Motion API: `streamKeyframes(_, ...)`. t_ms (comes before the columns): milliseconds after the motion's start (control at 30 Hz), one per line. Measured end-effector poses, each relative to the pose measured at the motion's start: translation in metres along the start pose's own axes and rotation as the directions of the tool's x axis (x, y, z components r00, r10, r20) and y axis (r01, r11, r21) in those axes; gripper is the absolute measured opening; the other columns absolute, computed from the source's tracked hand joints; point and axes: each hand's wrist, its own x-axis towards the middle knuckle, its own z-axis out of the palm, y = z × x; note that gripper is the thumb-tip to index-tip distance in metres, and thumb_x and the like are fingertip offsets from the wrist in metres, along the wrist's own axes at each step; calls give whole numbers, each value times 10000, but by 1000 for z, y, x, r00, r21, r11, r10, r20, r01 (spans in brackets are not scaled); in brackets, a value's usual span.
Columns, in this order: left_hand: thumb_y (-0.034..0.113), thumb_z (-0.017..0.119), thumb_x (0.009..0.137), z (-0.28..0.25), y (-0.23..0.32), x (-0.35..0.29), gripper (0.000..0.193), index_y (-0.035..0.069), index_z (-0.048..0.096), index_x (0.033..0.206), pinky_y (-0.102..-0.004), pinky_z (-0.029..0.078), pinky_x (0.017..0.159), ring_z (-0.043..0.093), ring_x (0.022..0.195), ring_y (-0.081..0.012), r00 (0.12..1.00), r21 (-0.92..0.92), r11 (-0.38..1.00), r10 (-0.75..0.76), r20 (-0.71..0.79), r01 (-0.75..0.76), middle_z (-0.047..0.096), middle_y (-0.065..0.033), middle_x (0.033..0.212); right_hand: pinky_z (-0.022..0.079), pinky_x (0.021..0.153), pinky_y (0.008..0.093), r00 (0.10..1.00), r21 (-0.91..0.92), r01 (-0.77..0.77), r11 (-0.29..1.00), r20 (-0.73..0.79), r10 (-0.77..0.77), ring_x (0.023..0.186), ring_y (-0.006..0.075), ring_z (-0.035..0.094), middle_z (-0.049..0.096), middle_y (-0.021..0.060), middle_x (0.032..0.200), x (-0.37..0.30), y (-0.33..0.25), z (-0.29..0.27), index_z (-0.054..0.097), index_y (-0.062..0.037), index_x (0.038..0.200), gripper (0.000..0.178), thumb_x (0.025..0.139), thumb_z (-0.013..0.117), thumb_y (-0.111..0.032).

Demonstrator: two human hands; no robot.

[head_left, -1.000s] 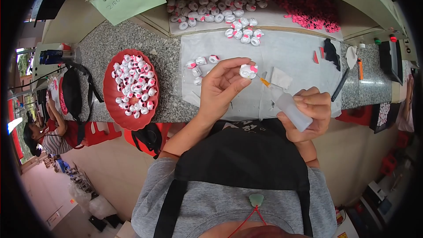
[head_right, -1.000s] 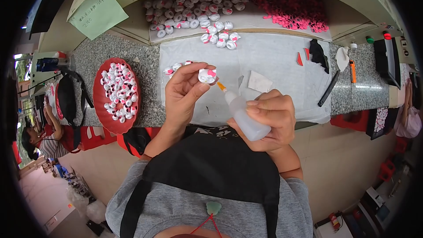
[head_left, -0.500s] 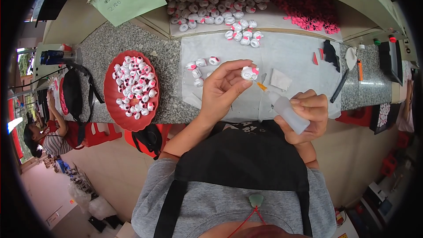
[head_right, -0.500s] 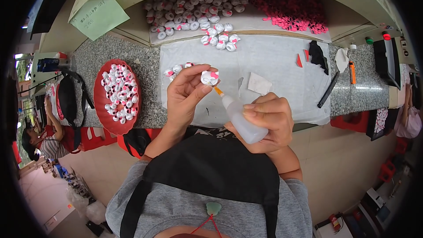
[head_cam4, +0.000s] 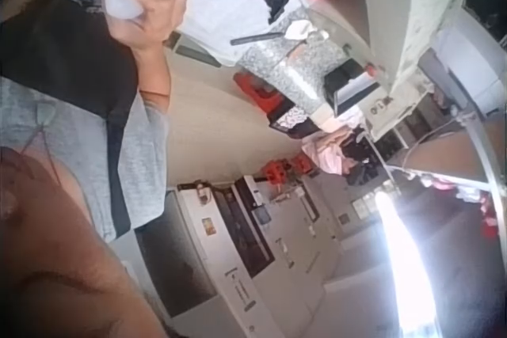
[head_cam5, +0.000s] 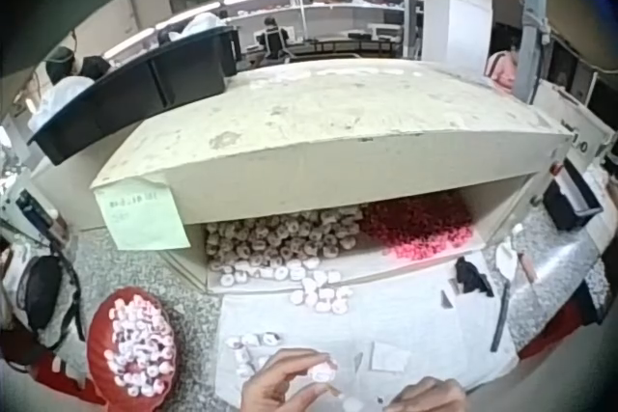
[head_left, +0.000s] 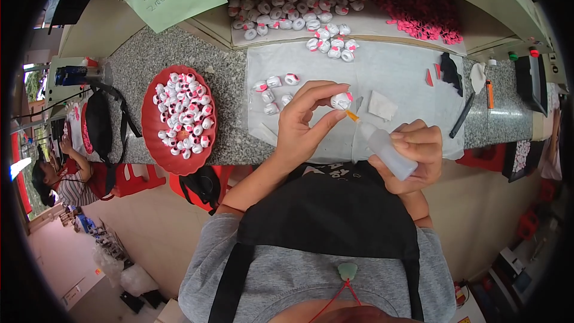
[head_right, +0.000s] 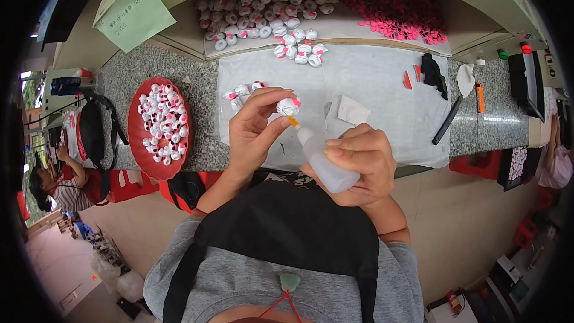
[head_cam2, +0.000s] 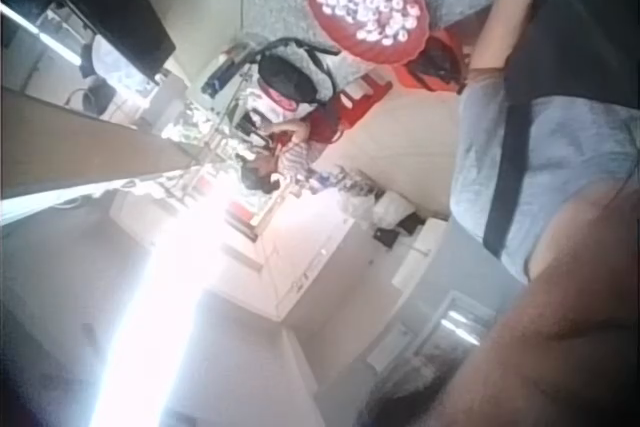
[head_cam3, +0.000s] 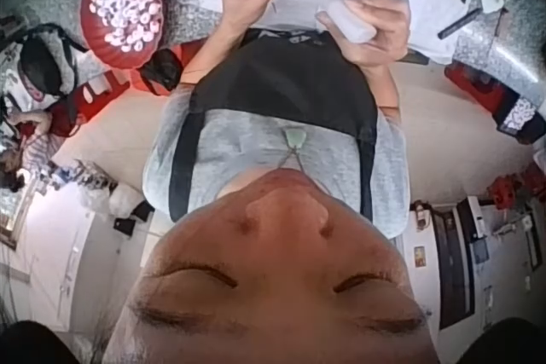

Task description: Assembling small plastic components by applying glue from a bottle at a factory workbench.

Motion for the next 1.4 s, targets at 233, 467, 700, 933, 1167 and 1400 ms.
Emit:
streamKeyframes(233,-43,547,693,0,-1,1,306,6,517,994,-241,380,754,453,901,-143,999,27,999,48,-23,-47,468,-87,987,390,529,245,1000,-14,-8,1000,-2,8,591,146,447,450,72,767,-1,2,-2,468,-60,832,353,569,704,-59)
streamKeyframes(467,-80,525,692,-14,1,4,307,-27,492,993,-244,378,784,466,918,-150,992,14,999,31,-125,-30,465,-98,1004,391,592,254,994,45,-76,996,-70,79,630,154,448,445,87,771,4,23,-11,442,-35,834,343,569,651,27)
streamKeyframes(700,-54,534,707,-37,3,4,348,-38,447,1044,-195,378,703,480,851,-105,963,-111,994,-11,-269,-20,501,-104,988,422,626,284,825,76,-564,822,81,559,771,195,512,467,82,826,29,127,-47,430,-22,895,267,661,546,29)
streamKeyframes(933,-37,544,708,-34,4,1,355,-36,446,1049,-191,379,697,481,843,-102,954,-66,997,7,-300,-28,503,-93,977,413,677,343,934,-803,-68,592,156,320,798,299,488,454,123,893,66,187,-37,484,-39,924,326,608,548,7)
streamKeyframes(1167,-32,542,710,-40,2,5,347,-36,448,1045,-190,382,702,487,844,-106,944,-83,997,-26,-329,-1,506,-90,968,412,690,333,959,-710,-3,704,199,204,834,276,495,474,105,916,47,177,-50,526,-12,829,266,572,535,56)
streamKeyframes(1400,-42,526,718,-23,2,12,349,-25,441,1056,-217,394,750,503,851,-121,972,-191,979,-111,-209,70,512,-92,958,405,585,228,970,-410,-226,883,-11,243,656,156,530,536,53,711,48,122,-36,530,-14,810,155,666,560,31)
